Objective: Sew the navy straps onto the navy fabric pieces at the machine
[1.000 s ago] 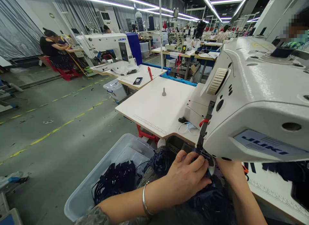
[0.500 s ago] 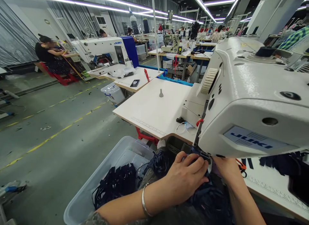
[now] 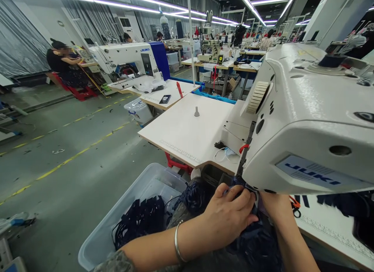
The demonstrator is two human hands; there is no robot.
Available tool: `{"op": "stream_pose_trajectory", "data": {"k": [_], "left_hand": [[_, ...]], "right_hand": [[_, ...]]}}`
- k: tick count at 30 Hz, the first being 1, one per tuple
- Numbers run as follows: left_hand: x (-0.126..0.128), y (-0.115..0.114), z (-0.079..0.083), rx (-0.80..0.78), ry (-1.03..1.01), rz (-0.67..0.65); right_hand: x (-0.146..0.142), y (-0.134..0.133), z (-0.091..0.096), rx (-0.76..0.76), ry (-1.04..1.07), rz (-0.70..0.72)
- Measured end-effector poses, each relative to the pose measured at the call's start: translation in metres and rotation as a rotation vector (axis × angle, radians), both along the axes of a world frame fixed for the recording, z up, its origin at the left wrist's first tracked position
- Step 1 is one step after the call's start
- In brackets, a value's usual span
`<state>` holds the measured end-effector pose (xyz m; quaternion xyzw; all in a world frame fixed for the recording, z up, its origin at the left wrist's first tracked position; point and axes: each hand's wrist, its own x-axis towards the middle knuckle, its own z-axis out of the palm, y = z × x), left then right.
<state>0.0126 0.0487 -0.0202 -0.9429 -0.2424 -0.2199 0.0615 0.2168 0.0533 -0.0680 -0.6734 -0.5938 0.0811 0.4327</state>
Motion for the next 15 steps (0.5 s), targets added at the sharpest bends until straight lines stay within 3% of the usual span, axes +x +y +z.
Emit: {"op": "stream_pose_trajectory", "data": {"k": [15], "left_hand": [[-0.0025, -0.0016, -0.0018, 0.039, -0.055, 0.028]], "right_hand": [[-0.0012, -0.0024, 0.0027, -0.041, -0.025, 0.027]]}}
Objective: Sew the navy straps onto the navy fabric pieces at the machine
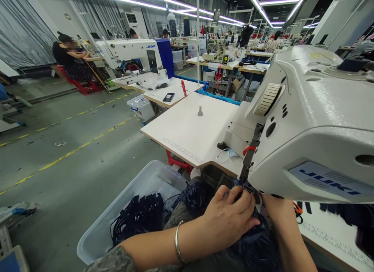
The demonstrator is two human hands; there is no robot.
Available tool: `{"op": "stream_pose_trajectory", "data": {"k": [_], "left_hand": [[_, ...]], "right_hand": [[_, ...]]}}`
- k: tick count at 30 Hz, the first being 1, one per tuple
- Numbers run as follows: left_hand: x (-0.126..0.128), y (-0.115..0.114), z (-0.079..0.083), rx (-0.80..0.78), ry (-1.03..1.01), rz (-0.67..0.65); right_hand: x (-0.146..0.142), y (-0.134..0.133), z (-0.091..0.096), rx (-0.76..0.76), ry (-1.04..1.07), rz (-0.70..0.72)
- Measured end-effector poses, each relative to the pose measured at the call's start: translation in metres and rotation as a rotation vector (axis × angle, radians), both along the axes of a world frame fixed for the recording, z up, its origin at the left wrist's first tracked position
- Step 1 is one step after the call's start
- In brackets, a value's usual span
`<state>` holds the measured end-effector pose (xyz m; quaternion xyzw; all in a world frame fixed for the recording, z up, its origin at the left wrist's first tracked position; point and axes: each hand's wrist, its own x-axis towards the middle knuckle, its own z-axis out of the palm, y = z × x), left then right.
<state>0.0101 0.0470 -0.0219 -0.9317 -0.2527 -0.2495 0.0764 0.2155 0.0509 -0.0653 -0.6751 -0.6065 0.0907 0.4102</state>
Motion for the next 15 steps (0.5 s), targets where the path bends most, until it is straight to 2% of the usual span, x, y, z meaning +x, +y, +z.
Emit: {"op": "stream_pose_trajectory", "data": {"k": [7, 12, 15], "left_hand": [[-0.003, 0.0, -0.003, 0.015, 0.002, 0.038], [-0.002, 0.0, -0.001, -0.042, 0.0, -0.013], [0.0, 0.001, 0.003, -0.069, 0.007, -0.047]], "right_hand": [[-0.006, -0.008, 0.01, -0.001, 0.129, -0.059], [-0.016, -0.033, 0.02, -0.173, 0.316, -0.265], [-0.022, -0.057, 0.022, -0.272, 0.403, -0.216]]}}
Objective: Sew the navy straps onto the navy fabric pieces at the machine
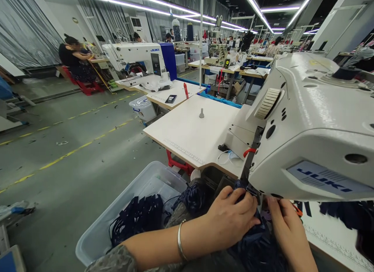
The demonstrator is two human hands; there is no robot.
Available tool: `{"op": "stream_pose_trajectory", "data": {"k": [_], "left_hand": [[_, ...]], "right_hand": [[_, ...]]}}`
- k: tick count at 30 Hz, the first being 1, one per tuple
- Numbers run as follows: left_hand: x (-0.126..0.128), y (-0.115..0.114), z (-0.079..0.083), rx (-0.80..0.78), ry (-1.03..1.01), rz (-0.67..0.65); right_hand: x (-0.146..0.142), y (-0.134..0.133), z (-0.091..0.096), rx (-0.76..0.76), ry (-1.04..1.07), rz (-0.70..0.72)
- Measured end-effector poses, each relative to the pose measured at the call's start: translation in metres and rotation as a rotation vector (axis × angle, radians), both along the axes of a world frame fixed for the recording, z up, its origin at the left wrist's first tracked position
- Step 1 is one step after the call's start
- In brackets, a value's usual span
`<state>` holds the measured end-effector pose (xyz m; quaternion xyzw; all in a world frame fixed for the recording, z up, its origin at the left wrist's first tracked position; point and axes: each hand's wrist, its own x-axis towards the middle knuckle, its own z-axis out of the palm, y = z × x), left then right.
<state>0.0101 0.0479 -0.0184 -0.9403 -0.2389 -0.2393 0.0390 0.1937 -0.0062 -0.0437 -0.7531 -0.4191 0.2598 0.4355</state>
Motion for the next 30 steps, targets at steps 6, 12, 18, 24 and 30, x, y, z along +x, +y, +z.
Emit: {"op": "stream_pose_trajectory", "data": {"k": [6, 12, 18, 24, 30], "left_hand": [[0.002, -0.001, 0.007, -0.004, 0.021, -0.067], [-0.001, -0.003, 0.008, -0.032, 0.047, -0.114], [-0.021, -0.006, 0.021, -0.378, -0.006, -0.315], [-0.022, -0.001, 0.008, -0.312, -0.048, 0.094], [-0.024, 0.0, 0.006, 0.072, -0.044, -0.104]], "right_hand": [[-0.01, -0.038, -0.017, -0.062, 0.031, 0.26], [-0.006, -0.045, -0.011, 0.074, -0.136, 0.314], [-0.01, -0.044, 0.024, 0.302, -0.375, 0.576], [-0.025, -0.004, 0.019, 0.513, -1.074, 0.367], [-0.019, 0.003, 0.014, 0.429, -1.038, 0.311]]}}
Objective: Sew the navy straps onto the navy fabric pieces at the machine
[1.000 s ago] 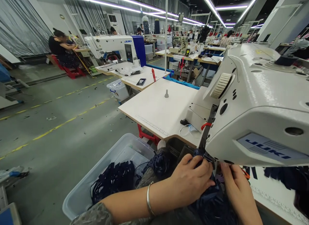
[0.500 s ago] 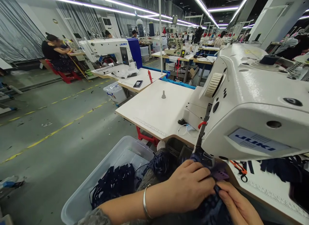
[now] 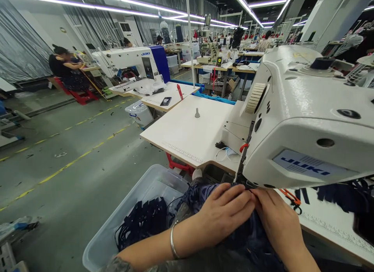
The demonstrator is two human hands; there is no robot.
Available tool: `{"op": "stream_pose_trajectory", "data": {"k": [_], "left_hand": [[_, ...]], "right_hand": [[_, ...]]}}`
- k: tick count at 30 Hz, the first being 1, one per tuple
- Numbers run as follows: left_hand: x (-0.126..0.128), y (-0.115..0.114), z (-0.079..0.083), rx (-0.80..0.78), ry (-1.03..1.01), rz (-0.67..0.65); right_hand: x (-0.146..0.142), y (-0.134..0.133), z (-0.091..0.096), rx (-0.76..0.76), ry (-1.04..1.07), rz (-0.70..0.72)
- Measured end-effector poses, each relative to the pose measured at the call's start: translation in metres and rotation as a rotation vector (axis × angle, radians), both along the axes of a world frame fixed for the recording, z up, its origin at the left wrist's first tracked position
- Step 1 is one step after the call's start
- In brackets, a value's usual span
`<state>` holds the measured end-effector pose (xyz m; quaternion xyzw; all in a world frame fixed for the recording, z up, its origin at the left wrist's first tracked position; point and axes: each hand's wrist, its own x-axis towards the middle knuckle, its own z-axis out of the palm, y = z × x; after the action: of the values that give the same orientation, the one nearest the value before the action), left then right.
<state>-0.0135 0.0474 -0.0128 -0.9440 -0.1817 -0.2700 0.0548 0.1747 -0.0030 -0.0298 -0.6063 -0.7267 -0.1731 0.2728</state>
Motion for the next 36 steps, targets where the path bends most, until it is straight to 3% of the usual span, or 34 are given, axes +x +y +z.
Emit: {"op": "stream_pose_trajectory", "data": {"k": [3, 6, 9, 19, 30, 33, 36], "left_hand": [[0.001, 0.0, -0.001, -0.034, 0.101, -0.025], [0.005, 0.0, -0.008, -0.02, 0.114, 0.032], [0.011, -0.001, -0.013, 0.013, 0.111, 0.076], [0.023, -0.006, -0.01, -0.002, 0.063, 0.21], [0.027, -0.006, -0.009, 0.021, 0.059, 0.224], [0.025, -0.006, -0.004, 0.022, 0.09, 0.209], [0.021, -0.008, 0.0, 0.068, 0.12, 0.208]], "right_hand": [[0.002, -0.004, -0.012, -0.16, 0.452, -0.124], [0.004, -0.003, -0.023, -0.348, 0.986, -0.126], [0.007, 0.0, -0.028, -0.398, 1.223, -0.103], [0.008, 0.011, -0.01, -0.368, 0.899, -0.402], [0.007, 0.013, -0.007, -0.379, 0.873, -0.419], [0.015, 0.01, -0.018, -0.372, 0.88, -0.36], [0.035, 0.002, -0.039, -0.402, 0.925, -0.214]]}}
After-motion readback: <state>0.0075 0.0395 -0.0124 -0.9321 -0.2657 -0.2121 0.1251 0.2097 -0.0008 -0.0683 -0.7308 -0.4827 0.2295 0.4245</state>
